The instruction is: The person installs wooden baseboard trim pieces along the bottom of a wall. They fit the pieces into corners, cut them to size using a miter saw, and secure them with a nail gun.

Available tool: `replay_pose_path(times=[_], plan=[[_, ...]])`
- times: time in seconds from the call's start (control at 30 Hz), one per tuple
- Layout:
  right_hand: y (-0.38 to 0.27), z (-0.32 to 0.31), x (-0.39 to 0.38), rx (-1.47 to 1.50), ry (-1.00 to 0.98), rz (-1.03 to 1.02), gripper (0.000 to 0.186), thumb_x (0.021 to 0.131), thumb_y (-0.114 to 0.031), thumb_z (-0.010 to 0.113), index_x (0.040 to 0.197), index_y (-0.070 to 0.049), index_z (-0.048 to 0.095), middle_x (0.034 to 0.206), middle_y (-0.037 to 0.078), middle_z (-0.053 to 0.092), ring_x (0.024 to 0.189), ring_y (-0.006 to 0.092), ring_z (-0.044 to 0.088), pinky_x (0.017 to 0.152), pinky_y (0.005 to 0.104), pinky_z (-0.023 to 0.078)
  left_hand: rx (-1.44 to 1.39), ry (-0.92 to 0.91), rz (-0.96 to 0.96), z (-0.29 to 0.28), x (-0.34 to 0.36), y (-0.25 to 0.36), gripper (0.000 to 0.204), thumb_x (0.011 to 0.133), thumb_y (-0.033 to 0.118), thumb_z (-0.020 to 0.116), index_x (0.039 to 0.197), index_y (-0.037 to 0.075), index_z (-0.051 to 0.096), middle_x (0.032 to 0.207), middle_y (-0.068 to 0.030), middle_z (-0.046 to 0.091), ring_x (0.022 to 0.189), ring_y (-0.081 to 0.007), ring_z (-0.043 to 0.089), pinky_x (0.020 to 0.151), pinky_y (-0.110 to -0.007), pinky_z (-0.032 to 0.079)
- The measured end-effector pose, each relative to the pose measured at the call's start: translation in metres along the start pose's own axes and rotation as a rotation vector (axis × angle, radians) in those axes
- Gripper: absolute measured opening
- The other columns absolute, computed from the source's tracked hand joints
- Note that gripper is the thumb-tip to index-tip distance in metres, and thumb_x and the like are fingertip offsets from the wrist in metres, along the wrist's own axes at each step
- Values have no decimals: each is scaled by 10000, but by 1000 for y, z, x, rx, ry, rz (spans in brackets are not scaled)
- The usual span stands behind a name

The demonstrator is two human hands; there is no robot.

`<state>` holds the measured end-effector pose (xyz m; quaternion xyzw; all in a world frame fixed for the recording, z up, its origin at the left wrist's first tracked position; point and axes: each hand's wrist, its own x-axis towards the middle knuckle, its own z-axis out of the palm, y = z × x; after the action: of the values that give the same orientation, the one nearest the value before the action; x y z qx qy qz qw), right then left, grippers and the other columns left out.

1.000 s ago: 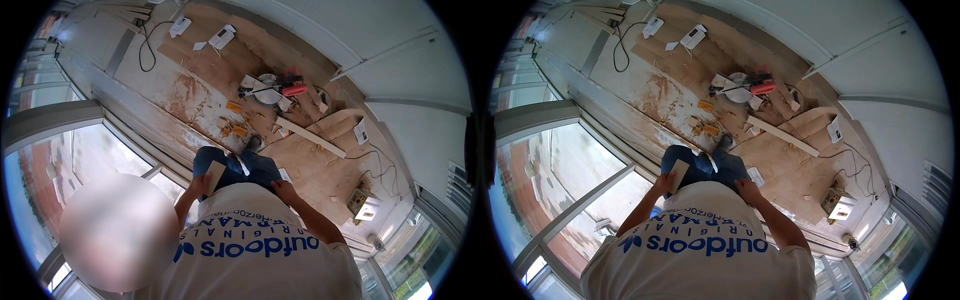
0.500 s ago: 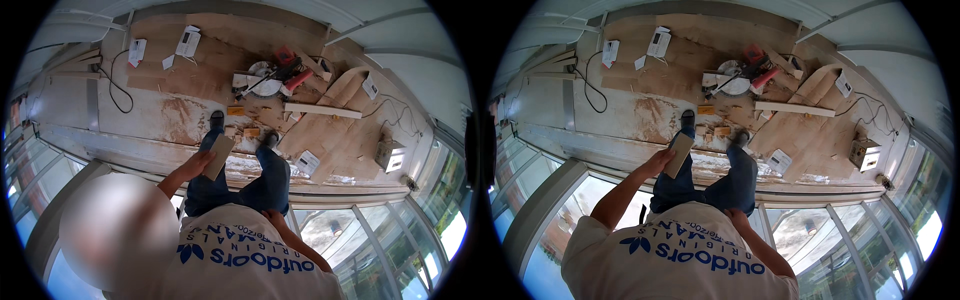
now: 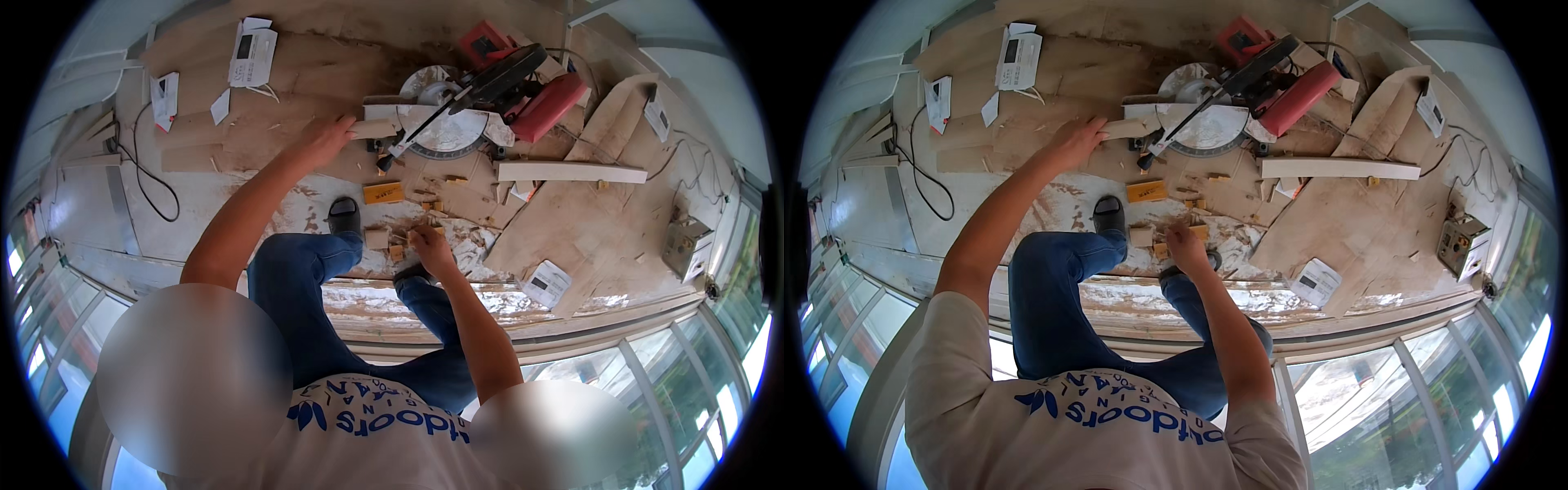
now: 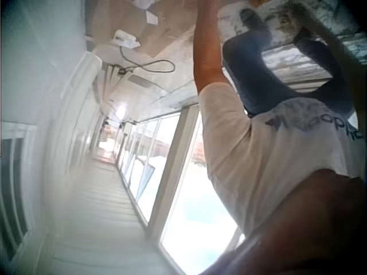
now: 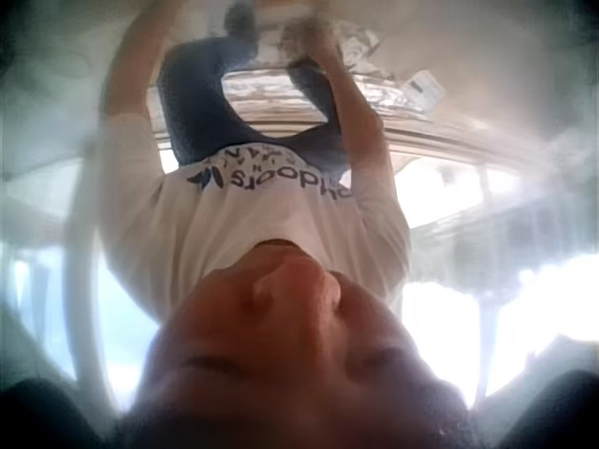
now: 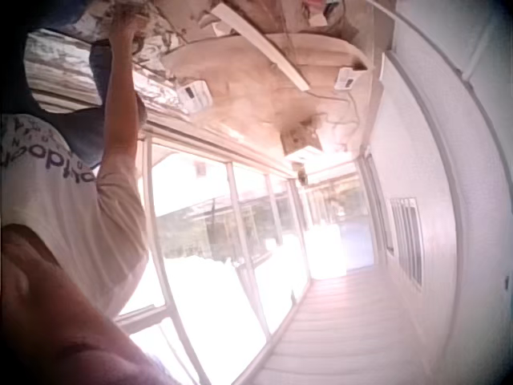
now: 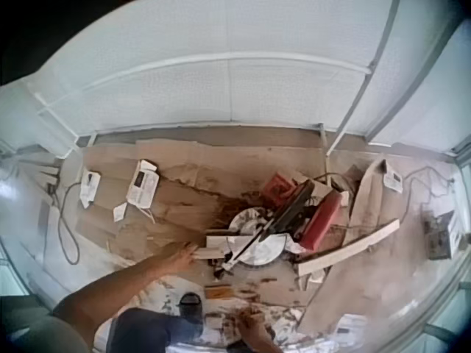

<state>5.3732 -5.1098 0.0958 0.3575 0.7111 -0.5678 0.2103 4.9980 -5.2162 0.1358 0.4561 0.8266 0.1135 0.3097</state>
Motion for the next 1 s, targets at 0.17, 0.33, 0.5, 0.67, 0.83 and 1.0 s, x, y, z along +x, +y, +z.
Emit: replay_pose_path(times=[0.17, 0.33, 0.5, 0.67, 0.83, 1.0], plan=[[64, 75, 170, 428, 109, 122, 442, 1028, -333, 576, 1364, -49, 536, 1064, 90, 678, 914, 178, 652, 773, 334, 527, 71, -36, 203, 85, 101, -24, 277, 1012, 260, 578, 1170, 33, 579, 1208, -213, 612, 1099, -409, 600, 909, -490, 489], [59, 98, 239, 938, 54, 161, 474, 1008, -300, 619, 1393, -49, 500, 1077, 69, 672, 921, 166, 636, 794, 321, 522, 282, 233, 431, 141, 144, -19, 252, 988, 206, 610, 1152, 18, 579, 1367, -148, 524, 1219, -361, 538, 995, -468, 442], [55, 102, 253, 1012, 56, 185, 359, 976, -279, 676, 1230, -32, 621, 1043, 48, 664, 878, 146, 608, 746, 311, 520, 272, 209, 502, 158, 173, -23, 261, 960, 164, 641, 1172, 30, 572, 1361, -145, 519, 1185, -363, 554, 995, -464, 450], [51, 110, 261, 966, 89, 146, 360, 952, -273, 702, 1176, -1, 628, 931, 58, 666, 815, 160, 613, 730, 326, 531, 197, 272, 466, 162, 170, -10, 306, 953, 187, 646, 1199, 36, 541, 1241, -150, 572, 1149, -345, 571, 990, -463, 459], [53, 111, 263, 560, 215, 21, 351, 935, -276, 729, 1099, 16, 623, 835, 69, 662, 714, 187, 617, 702, 347, 538, 400, 124, 379, 153, 180, 0, 290, 963, 248, 630, 1137, 40, 526, 1186, -126, 585, 1121, -325, 577, 912, -461, 510], [38, 114, 258, 681, 361, 107, 339, 891, -226, 780, 1058, -27, 561, 813, 64, 650, 669, 187, 646, 595, 348, 525, 364, 162, 382, 164, 186, -12, 269, 962, 260, 628, 1072, 42, 516, 1157, -130, 580, 1109, -325, 581, 861, -448, 540]])
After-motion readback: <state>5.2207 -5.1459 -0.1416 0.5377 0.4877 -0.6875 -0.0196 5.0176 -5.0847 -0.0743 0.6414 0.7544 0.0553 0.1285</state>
